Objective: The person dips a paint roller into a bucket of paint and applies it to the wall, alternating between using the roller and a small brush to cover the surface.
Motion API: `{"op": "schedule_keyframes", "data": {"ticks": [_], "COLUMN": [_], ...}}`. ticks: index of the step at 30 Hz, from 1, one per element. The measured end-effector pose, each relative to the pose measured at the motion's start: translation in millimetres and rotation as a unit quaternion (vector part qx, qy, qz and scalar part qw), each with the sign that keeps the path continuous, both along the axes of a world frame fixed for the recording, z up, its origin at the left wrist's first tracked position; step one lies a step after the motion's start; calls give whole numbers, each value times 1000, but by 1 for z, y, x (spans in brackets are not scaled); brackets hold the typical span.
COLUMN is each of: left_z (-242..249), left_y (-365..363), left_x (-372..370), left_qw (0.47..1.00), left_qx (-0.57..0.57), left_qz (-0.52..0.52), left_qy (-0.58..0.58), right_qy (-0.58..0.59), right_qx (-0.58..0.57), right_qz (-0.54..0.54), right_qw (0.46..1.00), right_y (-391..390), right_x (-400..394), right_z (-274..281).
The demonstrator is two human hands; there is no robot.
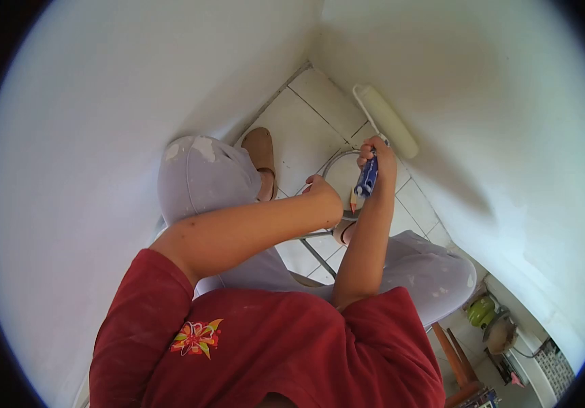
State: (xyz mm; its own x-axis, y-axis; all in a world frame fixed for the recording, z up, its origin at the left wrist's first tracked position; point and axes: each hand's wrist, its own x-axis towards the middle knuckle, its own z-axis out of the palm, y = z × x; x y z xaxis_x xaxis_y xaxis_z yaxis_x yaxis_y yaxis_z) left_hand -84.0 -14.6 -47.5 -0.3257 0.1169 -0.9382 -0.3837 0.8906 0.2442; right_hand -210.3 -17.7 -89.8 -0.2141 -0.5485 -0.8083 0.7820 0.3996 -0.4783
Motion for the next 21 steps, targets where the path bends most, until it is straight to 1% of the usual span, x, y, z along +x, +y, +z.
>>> {"op": "schedule_keyframes", "data": {"ticks": [1, 2, 4, 5, 7, 10, 11, 13, 14, 16, 19, 20, 21], "left_z": [-2, -1, -1, -1, -1, 8, 7, 5, 5, 5, 8, 3, -7], "left_y": [1, 2, 4, 4, 2, -9, -11, -13, -12, -11, -9, -5, -3], "left_x": [0, 2, 8, 8, 8, 13, 13, 12, 12, 13, 9, 7, 6], "left_qw": [999, 999, 994, 993, 997, 993, 993, 994, 993, 989, 989, 990, 978], "left_qx": [16, 17, 13, 15, -36, -43, -44, -49, -53, -64, -57, -57, -57], "left_qz": [31, 34, 93, 94, 34, 63, 66, 46, 47, 55, 41, 40, 72], "left_qy": [0, 2, 64, 68, 56, 87, 90, 87, 90, 118, 126, 126, 186], "right_qy": [17, 19, 48, 52, 83, 145, 142, 139, 141, 319, 339, 338, 330], "right_qx": [-16, -14, -44, -42, -78, -127, -171, -243, -246, -240, -263, -253, -254], "right_qz": [-10, -7, -41, -39, -44, -45, -46, -25, -23, 8, 28, 41, 45], "right_qw": [1000, 1000, 997, 997, 992, 980, 974, 960, 959, 917, 903, 905, 908], "right_y": [6, 10, 17, 22, 30, 46, 52, 65, 68, 67, 43, 32, 20], "right_x": [4, 8, 16, 18, 21, 32, 34, 36, 40, 61, 81, 81, 79], "right_z": [19, 43, 91, 110, 143, 193, 207, 228, 237, 252, 249, 241, 232]}}
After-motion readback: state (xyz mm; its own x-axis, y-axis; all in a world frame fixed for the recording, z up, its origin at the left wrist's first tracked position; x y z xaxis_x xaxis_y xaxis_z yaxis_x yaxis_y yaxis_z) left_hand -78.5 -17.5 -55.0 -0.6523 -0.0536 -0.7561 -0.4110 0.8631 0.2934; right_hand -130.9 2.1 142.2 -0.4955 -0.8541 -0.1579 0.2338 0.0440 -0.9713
